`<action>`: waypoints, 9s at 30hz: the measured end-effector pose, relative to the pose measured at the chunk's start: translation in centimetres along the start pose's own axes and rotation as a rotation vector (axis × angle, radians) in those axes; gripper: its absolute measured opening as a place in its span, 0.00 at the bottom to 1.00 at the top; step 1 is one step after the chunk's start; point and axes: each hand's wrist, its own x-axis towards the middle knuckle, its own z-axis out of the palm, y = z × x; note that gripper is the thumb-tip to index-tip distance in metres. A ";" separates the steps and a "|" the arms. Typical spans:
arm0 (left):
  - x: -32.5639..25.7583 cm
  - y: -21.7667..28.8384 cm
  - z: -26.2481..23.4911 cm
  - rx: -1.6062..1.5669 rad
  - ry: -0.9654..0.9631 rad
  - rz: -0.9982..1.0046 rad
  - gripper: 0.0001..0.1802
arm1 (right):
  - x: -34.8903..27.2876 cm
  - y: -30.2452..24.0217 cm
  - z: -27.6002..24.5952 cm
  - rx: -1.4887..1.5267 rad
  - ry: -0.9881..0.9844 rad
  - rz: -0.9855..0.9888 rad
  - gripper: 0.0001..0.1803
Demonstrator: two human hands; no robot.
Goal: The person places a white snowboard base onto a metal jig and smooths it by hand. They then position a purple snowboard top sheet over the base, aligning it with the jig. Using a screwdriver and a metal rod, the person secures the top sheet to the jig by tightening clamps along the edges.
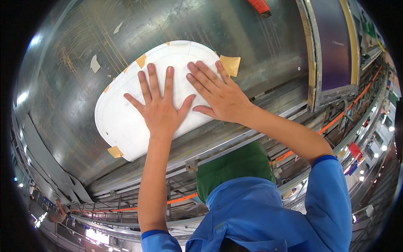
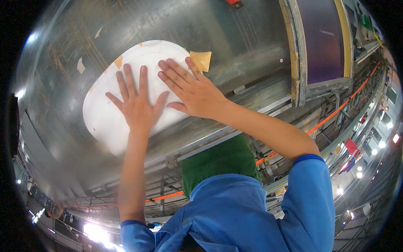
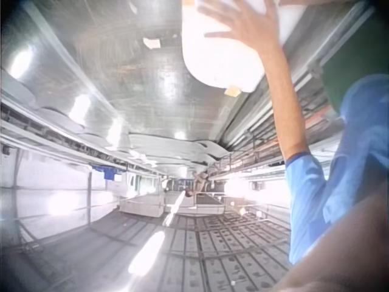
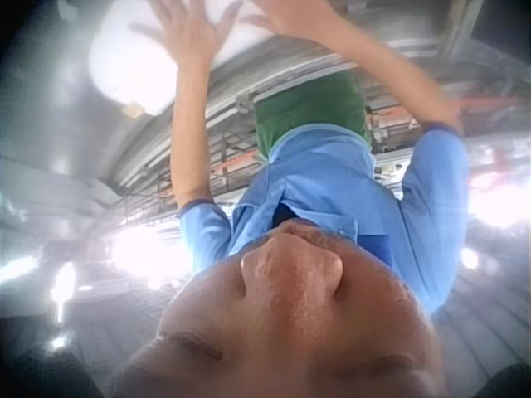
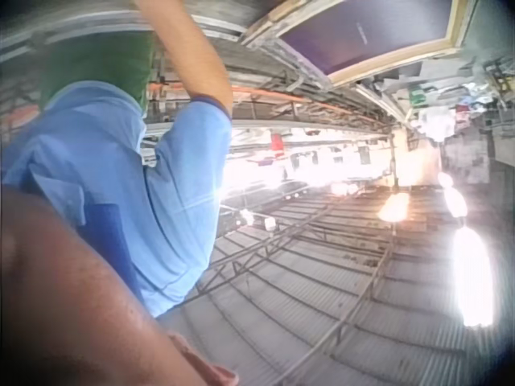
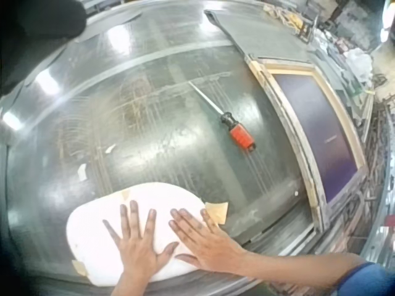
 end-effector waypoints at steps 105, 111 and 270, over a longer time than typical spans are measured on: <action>-25.7 -3.1 0.5 -0.304 0.001 -0.447 0.39 | 12.4 -9.5 4.6 -0.319 -0.119 -0.330 0.47; -24.2 -6.5 -3.0 -0.474 0.008 -0.598 0.19 | 13.5 -7.4 6.4 -0.205 -0.061 -0.335 0.47; -15.8 -11.5 -1.3 -0.493 0.535 -0.776 0.40 | -1.2 -0.3 -1.3 0.574 0.543 0.467 0.39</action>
